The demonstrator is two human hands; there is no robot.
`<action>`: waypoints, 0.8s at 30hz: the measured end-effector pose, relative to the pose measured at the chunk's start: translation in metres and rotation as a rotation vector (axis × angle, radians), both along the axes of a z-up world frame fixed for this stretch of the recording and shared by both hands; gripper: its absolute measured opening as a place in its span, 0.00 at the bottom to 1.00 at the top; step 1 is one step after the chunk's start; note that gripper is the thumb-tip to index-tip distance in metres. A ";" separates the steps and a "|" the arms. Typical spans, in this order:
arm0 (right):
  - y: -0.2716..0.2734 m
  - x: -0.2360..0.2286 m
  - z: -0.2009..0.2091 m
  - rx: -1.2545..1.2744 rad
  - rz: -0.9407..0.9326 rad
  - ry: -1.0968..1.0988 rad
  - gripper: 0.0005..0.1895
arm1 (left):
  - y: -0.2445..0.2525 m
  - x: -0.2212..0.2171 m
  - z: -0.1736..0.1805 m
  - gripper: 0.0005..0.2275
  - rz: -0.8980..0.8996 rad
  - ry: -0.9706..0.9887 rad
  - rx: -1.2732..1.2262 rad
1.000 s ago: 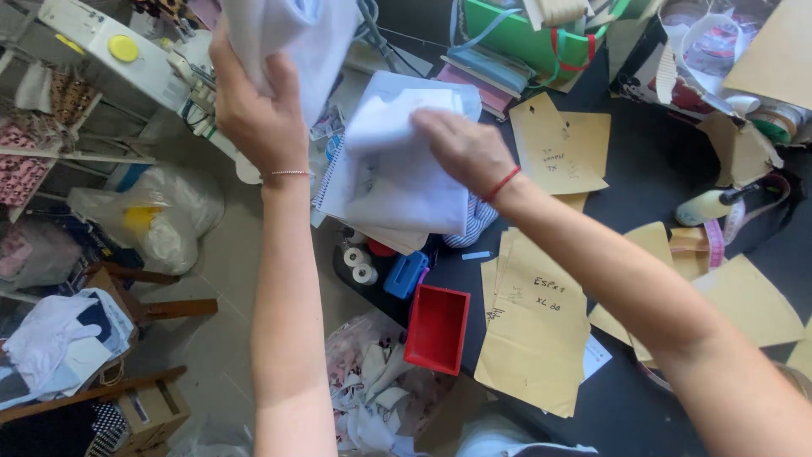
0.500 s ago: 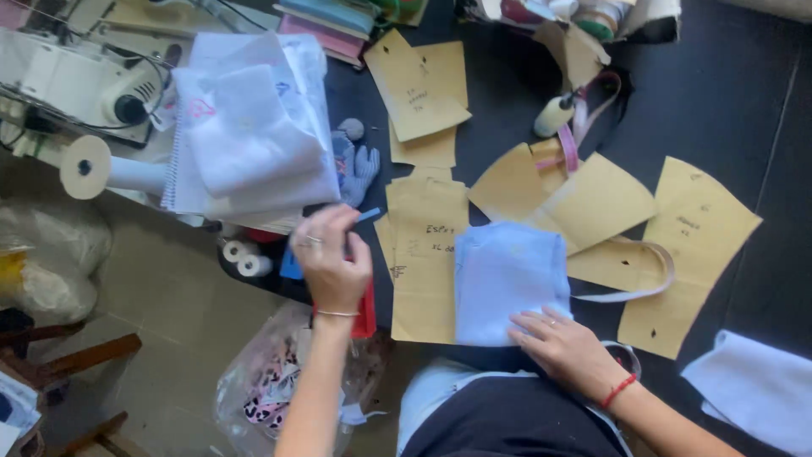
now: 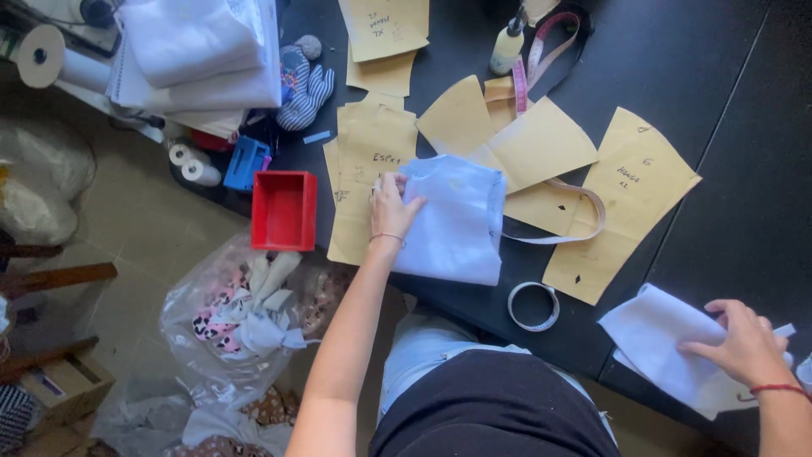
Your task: The person lays out a piece of patterned fabric on a table and places a paper pattern on top. They use a rotary cutter to cut the fabric along the pattern's edge, then switch to scissors to trim the remaining edges. Finally, they fold the cut fabric piece.
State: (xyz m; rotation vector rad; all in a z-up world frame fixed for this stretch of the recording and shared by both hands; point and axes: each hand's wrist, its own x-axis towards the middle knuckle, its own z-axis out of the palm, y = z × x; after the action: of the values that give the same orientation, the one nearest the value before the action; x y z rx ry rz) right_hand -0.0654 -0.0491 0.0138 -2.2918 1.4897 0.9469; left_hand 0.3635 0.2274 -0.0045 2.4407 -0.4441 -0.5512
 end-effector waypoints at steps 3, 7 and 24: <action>-0.012 -0.003 0.010 0.124 0.092 0.086 0.27 | -0.004 0.004 -0.012 0.18 0.041 0.098 0.045; -0.021 0.000 0.058 0.272 -0.043 -0.222 0.18 | -0.005 -0.015 0.045 0.04 0.002 0.278 -0.277; 0.177 0.251 0.052 0.793 -0.697 -1.228 0.23 | 0.138 -0.102 0.089 0.08 -0.489 0.317 -0.202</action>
State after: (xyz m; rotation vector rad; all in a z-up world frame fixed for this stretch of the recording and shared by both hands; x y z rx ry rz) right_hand 0.1851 0.1276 0.0655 -1.1321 0.9062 -0.1423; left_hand 0.2613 0.3652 0.0843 2.0009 -0.9183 -1.0243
